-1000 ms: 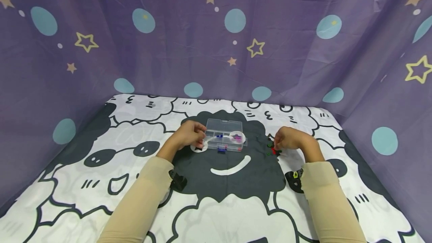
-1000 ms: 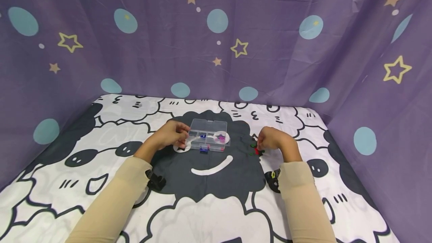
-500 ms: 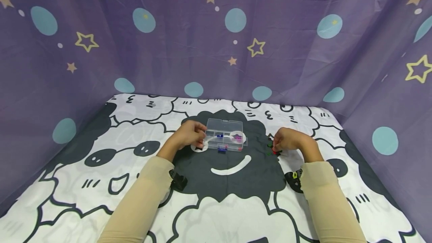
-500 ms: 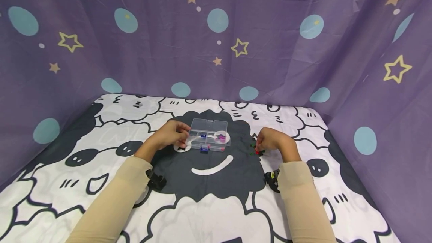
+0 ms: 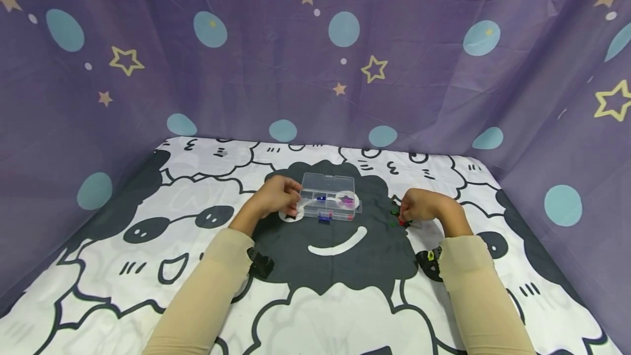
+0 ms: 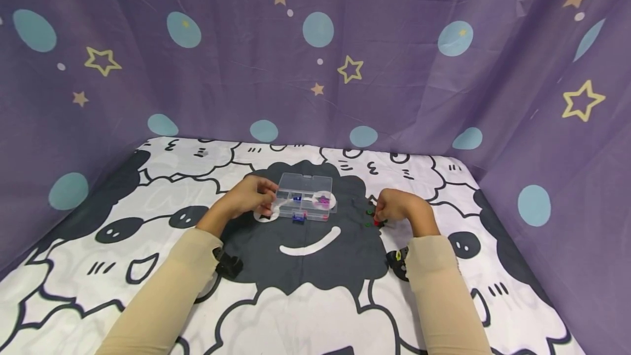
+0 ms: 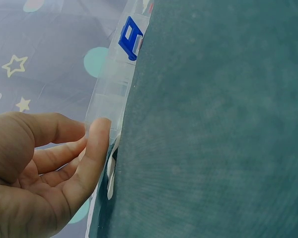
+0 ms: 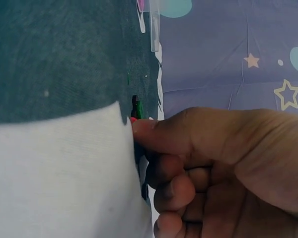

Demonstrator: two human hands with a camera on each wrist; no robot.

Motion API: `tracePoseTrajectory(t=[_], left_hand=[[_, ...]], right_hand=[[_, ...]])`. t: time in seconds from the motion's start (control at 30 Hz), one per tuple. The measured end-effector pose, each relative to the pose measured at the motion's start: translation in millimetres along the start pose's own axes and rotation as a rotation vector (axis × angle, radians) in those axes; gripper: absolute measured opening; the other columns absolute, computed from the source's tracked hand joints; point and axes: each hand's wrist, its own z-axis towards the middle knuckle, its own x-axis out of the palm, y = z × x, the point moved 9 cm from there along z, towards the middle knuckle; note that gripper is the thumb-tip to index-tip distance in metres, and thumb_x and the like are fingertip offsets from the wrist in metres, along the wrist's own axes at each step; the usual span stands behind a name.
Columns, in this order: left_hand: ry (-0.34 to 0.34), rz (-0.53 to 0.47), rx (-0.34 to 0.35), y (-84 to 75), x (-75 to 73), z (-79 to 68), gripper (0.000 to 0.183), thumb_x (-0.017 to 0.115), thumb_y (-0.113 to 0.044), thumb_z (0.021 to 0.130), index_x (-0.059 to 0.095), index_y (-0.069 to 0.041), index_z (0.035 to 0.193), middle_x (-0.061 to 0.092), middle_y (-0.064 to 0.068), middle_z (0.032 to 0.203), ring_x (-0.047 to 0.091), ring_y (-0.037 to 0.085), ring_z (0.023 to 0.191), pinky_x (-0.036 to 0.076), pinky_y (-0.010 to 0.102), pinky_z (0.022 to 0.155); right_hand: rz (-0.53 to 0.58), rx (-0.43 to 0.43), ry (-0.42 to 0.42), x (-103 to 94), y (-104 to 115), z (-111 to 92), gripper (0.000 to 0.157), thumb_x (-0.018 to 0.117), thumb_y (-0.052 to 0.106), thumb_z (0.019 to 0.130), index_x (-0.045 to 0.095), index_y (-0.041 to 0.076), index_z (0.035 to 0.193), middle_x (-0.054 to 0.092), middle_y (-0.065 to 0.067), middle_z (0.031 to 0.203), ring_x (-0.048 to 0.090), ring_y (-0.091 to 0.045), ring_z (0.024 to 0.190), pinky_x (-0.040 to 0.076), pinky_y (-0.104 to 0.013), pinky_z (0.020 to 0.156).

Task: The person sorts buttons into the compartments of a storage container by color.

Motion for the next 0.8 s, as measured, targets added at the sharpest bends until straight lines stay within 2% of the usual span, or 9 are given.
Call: tracePoseTrajectory(t=[0.2, 0.47, 0.6, 0.8], left_hand=[[-0.009, -0.005, -0.014, 0.9, -0.7, -0.9, 0.031, 0.056, 0.005, 0.099, 0.060, 0.009, 0.129, 0.064, 0.021, 0.104, 0.068, 0.019, 0.064, 0.065, 0.034, 0.064], [-0.007, -0.002, -0.016, -1.4, -0.1, -2.5, 0.031, 0.056, 0.004, 0.099, 0.060, 0.009, 0.130, 0.064, 0.021, 0.105, 0.069, 0.019, 0.065, 0.066, 0.034, 0.065], [-0.004, -0.004, -0.011, -1.9, 0.0, -2.4, 0.032, 0.056, 0.004, 0.099, 0.059, 0.010, 0.131, 0.063, 0.021, 0.105, 0.069, 0.019, 0.065, 0.066, 0.034, 0.065], [-0.004, -0.006, -0.011, -1.9, -0.2, -2.3, 0.033, 0.056, 0.004, 0.099, 0.059, 0.010, 0.131, 0.063, 0.021, 0.105, 0.069, 0.019, 0.065, 0.066, 0.034, 0.065]], right_hand=[[0.035, -0.035, 0.008, -0.1, 3, -1, 0.015, 0.064, 0.004, 0.091, 0.074, 0.007, 0.080, 0.053, 0.006, 0.068, 0.044, -0.009, 0.063, 0.038, -0.024, 0.058], [0.051, -0.042, -0.008, -1.7, 4, -1, 0.020, 0.060, 0.004, 0.095, 0.068, 0.007, 0.077, 0.047, 0.006, 0.065, 0.040, -0.010, 0.059, 0.035, -0.025, 0.056], [0.058, -0.071, -0.012, -1.6, 7, -1, 0.027, 0.057, 0.002, 0.095, 0.059, 0.010, 0.069, 0.042, 0.007, 0.062, 0.035, -0.009, 0.056, 0.030, -0.025, 0.055], [0.058, -0.091, -0.007, -0.8, 12, -1, 0.035, 0.053, 0.002, 0.098, 0.051, 0.015, 0.065, 0.038, 0.007, 0.061, 0.031, -0.010, 0.054, 0.028, -0.025, 0.054]])
